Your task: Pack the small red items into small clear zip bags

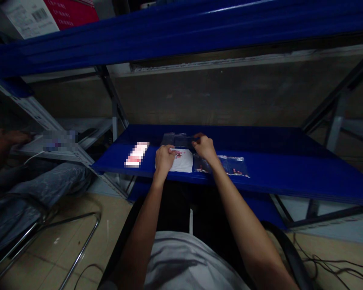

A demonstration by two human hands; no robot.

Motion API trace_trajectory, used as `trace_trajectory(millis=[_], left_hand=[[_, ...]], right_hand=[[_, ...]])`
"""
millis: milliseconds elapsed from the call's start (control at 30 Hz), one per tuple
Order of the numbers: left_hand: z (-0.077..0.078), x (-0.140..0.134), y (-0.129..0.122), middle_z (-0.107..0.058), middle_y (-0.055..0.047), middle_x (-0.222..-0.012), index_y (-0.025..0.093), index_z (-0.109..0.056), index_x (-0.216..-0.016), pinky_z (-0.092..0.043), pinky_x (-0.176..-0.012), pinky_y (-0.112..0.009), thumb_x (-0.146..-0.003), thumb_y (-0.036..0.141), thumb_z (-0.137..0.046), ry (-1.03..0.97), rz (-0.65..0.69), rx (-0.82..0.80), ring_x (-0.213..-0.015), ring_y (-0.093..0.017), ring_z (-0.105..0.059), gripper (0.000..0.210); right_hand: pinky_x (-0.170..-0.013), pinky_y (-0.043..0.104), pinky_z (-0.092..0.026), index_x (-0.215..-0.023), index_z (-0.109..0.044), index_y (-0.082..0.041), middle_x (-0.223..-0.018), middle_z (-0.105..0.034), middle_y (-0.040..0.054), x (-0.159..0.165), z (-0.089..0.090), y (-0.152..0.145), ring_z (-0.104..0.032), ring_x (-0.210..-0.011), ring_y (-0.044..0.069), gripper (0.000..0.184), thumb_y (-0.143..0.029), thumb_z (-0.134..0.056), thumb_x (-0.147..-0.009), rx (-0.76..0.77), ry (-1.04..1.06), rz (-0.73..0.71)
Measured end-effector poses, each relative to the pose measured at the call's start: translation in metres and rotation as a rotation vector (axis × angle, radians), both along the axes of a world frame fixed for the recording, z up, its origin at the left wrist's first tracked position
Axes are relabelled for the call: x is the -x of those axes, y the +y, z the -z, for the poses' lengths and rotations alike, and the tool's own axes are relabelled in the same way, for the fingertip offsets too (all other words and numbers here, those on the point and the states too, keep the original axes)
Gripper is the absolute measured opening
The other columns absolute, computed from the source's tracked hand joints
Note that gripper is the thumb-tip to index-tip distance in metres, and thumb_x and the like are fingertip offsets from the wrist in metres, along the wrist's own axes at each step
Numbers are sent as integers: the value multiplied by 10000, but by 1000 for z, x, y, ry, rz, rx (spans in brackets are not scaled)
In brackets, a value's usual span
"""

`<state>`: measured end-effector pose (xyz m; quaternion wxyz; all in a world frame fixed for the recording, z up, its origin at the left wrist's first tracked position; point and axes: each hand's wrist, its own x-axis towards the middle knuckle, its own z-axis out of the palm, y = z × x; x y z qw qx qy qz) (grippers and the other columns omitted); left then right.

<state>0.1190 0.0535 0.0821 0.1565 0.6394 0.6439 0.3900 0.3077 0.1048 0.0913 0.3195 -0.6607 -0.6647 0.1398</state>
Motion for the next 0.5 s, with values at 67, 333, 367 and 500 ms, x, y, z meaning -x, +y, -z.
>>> trace_trajectory(millis=[67, 333, 367, 500], left_hand=[[-2, 6, 28, -743, -180, -1162, 163, -777, -1163, -521, -983, -387, -925, 214, -681, 67, 16, 36, -1137, -303, -693, 262], [6, 2, 86, -752, -207, -1194, 148, -809, -1059, -499, -1053, -402, -908, 179, -701, 196, 84, 85, -1189, -297, -688, 189], [8, 3, 87, -752, -209, -1186, 144, -809, -1055, -498, -1058, -409, -902, 170, -705, 202, 85, 88, -1194, -299, -683, 187], [15, 5, 90, -747, -204, -1184, 147, -812, -1048, -493, -1076, -414, -877, 159, -732, 212, 101, 99, -1217, -302, -663, 189]], right_hand=[[-874, 298, -523, -1375, -634, -146, -1126, -783, 144, 15, -5, 27, -730, -1052, 263, 473, -200, -689, -909, 97, -53, 1], [-922, 370, -548, -1475, -518, -174, -1296, -708, 230, 45, 14, 75, -699, -1191, 343, 617, -270, -740, -908, 174, -114, 57], [-921, 375, -553, -1463, -529, -179, -1296, -708, 231, 46, 17, 77, -703, -1186, 345, 612, -264, -750, -899, 181, -110, 54], [-932, 383, -562, -1419, -574, -173, -1299, -707, 233, 47, 21, 83, -707, -1189, 344, 558, -185, -734, -885, 190, -81, 61]])
